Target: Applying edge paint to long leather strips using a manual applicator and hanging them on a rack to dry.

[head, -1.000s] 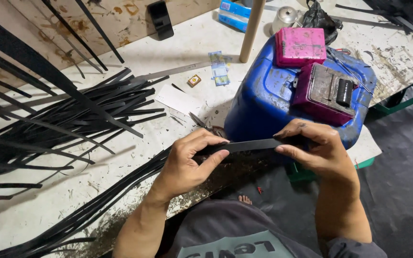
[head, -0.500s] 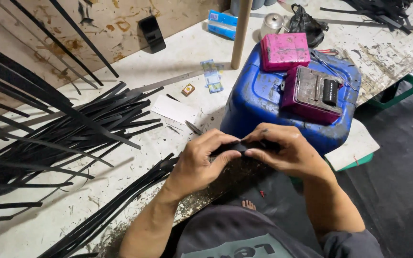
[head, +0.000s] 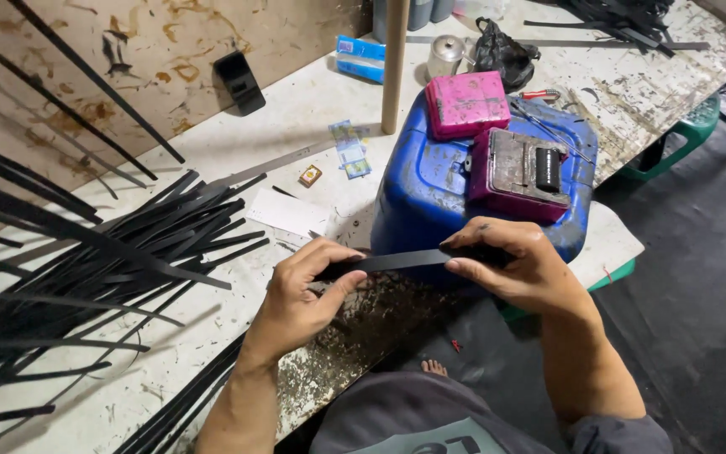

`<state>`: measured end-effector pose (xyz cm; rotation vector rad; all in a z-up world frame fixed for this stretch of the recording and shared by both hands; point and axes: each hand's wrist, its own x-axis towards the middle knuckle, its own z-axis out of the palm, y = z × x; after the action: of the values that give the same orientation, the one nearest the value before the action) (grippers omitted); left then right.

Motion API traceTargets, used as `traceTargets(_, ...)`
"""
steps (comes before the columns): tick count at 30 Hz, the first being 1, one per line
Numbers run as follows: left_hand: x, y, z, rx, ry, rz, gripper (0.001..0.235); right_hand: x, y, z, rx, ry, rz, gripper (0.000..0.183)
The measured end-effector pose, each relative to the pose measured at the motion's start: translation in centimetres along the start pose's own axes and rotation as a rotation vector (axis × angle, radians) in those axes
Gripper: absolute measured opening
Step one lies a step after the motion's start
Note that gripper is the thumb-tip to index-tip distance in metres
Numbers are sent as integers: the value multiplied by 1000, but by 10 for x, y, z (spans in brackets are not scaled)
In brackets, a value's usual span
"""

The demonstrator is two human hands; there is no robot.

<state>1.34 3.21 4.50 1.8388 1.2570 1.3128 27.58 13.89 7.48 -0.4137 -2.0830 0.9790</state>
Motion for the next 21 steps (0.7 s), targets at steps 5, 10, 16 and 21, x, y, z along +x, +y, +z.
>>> traceTargets(5, 23, 16, 22, -19, -55, 152, 27, 9, -16, 13, 1, -7, 16, 14)
traceTargets(10, 30, -4, 0, 43, -5, 59, 20, -15, -18, -27, -185, 37, 102, 13)
traceTargets(16, 74, 7, 59, 45, -48, 326, 17, 4, -28, -36, -393, -46, 31, 13)
traceTargets(21, 90, -14, 7, 40, -188, 170, 10, 3, -37, -102, -599, -176, 45, 14)
